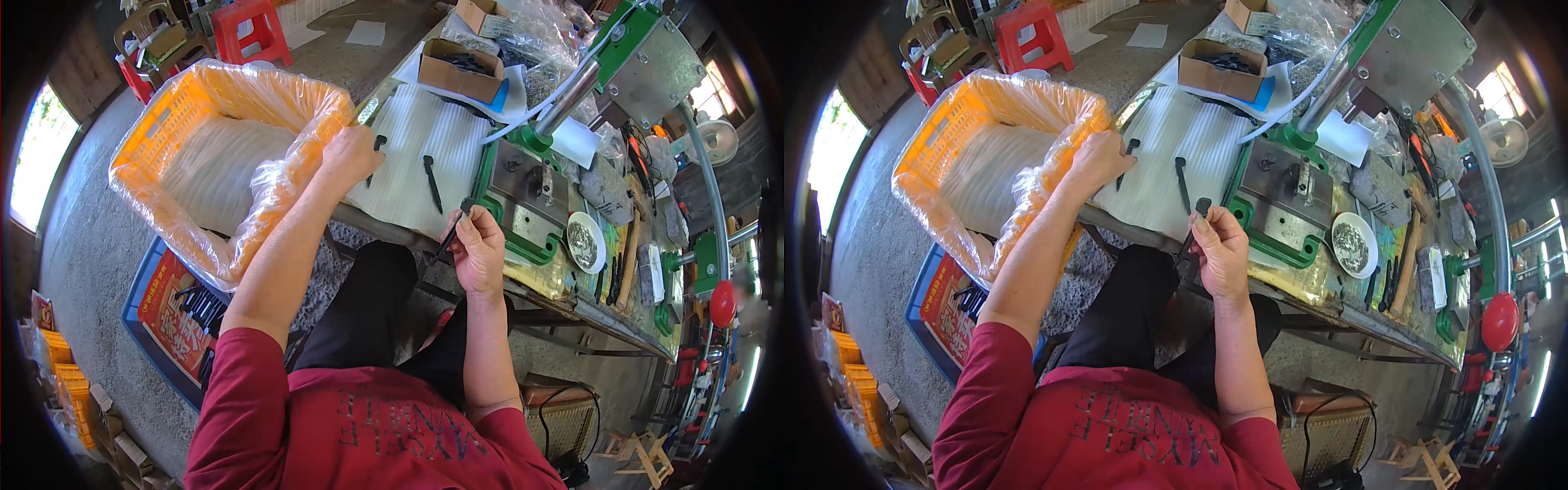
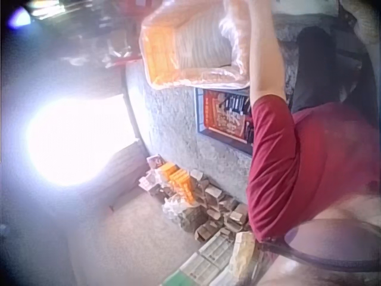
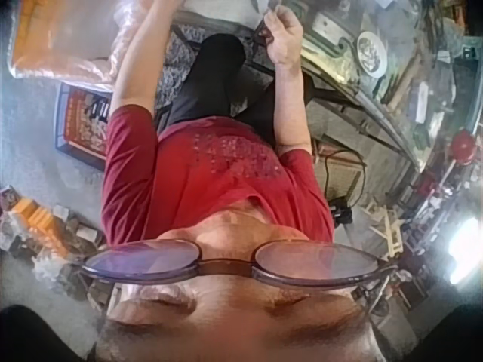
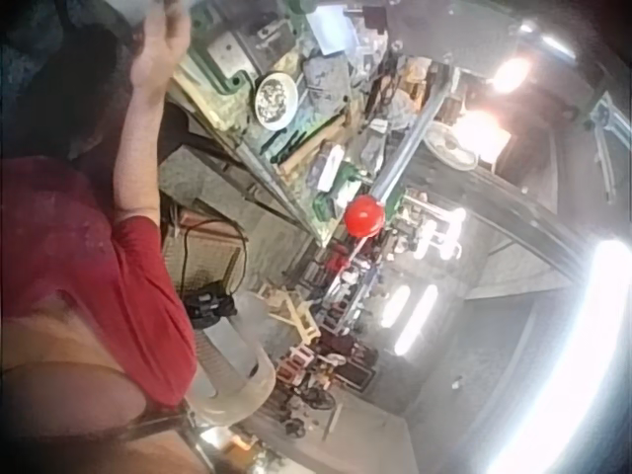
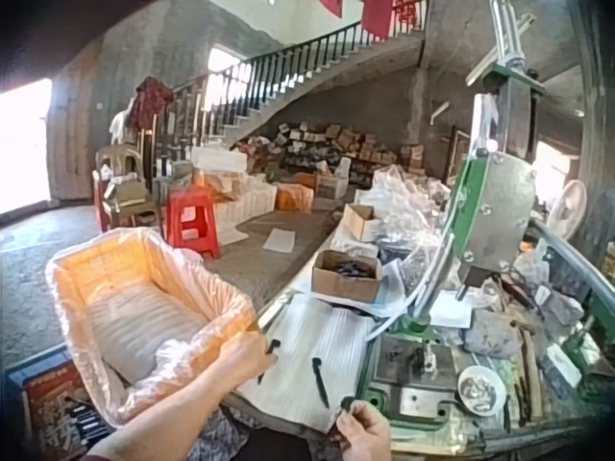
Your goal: The person assembles black plastic pieces by hand and places them into a blue tray. The person then removes a foam sheet from a yellow basket and unloads black plastic pieces onto the table.
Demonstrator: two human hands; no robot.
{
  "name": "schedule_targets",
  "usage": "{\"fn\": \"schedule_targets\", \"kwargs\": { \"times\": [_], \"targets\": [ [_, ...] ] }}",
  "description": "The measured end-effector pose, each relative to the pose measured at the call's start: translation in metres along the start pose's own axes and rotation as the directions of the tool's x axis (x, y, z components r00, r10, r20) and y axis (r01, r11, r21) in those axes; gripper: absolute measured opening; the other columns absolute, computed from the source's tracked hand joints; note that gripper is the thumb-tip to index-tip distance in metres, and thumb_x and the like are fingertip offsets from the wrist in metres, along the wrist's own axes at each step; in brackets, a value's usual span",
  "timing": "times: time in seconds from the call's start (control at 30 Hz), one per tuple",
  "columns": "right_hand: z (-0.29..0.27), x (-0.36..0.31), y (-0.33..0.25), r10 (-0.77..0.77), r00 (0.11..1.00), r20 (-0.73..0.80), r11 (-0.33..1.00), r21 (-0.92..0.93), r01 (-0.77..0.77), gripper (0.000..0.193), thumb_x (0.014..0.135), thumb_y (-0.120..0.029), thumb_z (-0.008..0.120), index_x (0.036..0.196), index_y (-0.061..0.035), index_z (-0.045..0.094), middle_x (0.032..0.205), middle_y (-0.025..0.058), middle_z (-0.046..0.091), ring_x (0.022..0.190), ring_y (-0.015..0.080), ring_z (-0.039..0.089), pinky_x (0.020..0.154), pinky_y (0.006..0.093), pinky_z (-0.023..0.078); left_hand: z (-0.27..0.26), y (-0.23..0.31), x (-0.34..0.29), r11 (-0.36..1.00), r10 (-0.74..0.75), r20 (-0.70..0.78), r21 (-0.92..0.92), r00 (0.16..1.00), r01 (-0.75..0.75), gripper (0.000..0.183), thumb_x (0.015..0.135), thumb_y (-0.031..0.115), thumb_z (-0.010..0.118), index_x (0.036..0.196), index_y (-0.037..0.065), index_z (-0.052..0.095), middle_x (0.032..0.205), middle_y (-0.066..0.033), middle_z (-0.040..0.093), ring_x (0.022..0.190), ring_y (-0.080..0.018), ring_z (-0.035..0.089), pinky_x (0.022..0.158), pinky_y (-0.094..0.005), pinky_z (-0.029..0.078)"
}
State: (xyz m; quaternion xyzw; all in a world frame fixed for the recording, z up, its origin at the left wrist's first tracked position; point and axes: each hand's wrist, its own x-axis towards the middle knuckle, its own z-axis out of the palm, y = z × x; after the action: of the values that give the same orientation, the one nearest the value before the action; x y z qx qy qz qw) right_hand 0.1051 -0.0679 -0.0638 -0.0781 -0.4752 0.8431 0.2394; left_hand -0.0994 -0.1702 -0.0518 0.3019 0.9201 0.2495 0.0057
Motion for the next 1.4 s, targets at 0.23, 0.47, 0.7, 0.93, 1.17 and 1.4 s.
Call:
{"fn": "schedule_targets", "kwargs": {
  "times": [0.23, 0.47, 0.7, 0.93, 1.17, 1.4],
  "targets": [
    [-0.004, -0.005, -0.002, 0.007, 1.000, 0.002, 0.999, 0.054, -0.007, 0.008, 0.077, -0.007, 0.055, 0.078, -0.0068, 0.047, 0.075, 0.0033, 0.049, 0.051, 0.0073, 0.039, 0.052, 0.0207, 0.036, -0.003, -0.006, -0.004, 0.974, -0.011, -0.030, -0.228, 0.999, 0.004, 0.023, 0.061, 0.019, 0.058, 0.068, -0.002, 0.059, 0.062, -0.0150, 0.057, 0.054, -0.0218, 0.056, 0.055, -0.0313, 0.044],
    [0.006, -0.010, -0.009, -0.021, 1.000, 0.016, 0.996, 0.091, 0.019, 0.009, 0.077, -0.011, 0.056, 0.078, -0.0067, 0.048, 0.071, 0.0009, 0.051, 0.052, 0.0038, 0.043, 0.048, 0.0154, 0.038, -0.038, 0.021, -0.047, 0.384, 0.010, 0.114, -0.918, 0.993, 0.102, 0.021, 0.074, 0.016, 0.060, 0.085, -0.002, 0.055, 0.065, -0.0038, 0.055, 0.044, -0.0024, 0.041, 0.039, -0.0136, 0.032],
    [0.009, -0.014, -0.012, -0.046, 0.998, 0.040, 0.993, 0.107, 0.042, 0.008, 0.076, -0.008, 0.056, 0.079, -0.0066, 0.049, 0.076, 0.0069, 0.055, 0.053, 0.0115, 0.050, 0.048, 0.0191, 0.040, -0.046, 0.040, -0.074, 0.243, 0.102, 0.094, -0.968, 0.990, 0.067, 0.024, 0.075, 0.017, 0.060, 0.092, 0.001, 0.055, 0.064, 0.0003, 0.053, 0.047, -0.0006, 0.043, 0.040, -0.0115, 0.032],
    [0.014, -0.018, -0.013, -0.058, 0.998, 0.021, 0.994, 0.090, 0.056, 0.009, 0.077, -0.010, 0.056, 0.077, -0.0054, 0.048, 0.071, 0.0021, 0.051, 0.052, 0.0059, 0.043, 0.049, 0.0177, 0.037, -0.043, 0.050, -0.086, 0.264, 0.114, 0.119, -0.961, 0.986, 0.086, 0.020, 0.075, 0.018, 0.061, 0.087, 0.003, 0.055, 0.064, 0.0019, 0.053, 0.048, -0.0002, 0.043, 0.041, -0.0107, 0.031],
    [0.017, -0.019, -0.017, -0.048, 0.999, 0.021, 0.994, 0.095, 0.046, 0.009, 0.077, -0.010, 0.056, 0.077, -0.0054, 0.048, 0.070, 0.0017, 0.051, 0.052, 0.0056, 0.042, 0.049, 0.0176, 0.036, -0.044, 0.058, -0.093, 0.290, 0.132, 0.124, -0.953, 0.983, 0.081, 0.020, 0.075, 0.019, 0.061, 0.087, 0.004, 0.055, 0.064, 0.0027, 0.052, 0.049, 0.0003, 0.043, 0.041, -0.0102, 0.030],
    [0.022, -0.018, -0.022, -0.069, 0.998, -0.012, 0.993, 0.099, 0.070, 0.010, 0.077, -0.011, 0.057, 0.078, -0.0051, 0.049, 0.069, 0.0004, 0.051, 0.053, 0.0051, 0.043, 0.048, 0.0181, 0.037, -0.037, 0.067, -0.100, 0.268, 0.162, 0.149, -0.958, 0.975, 0.102, 0.020, 0.074, 0.017, 0.061, 0.086, 0.003, 0.055, 0.064, 0.0022, 0.052, 0.049, -0.0003, 0.042, 0.041, -0.0104, 0.030]
  ]
}}
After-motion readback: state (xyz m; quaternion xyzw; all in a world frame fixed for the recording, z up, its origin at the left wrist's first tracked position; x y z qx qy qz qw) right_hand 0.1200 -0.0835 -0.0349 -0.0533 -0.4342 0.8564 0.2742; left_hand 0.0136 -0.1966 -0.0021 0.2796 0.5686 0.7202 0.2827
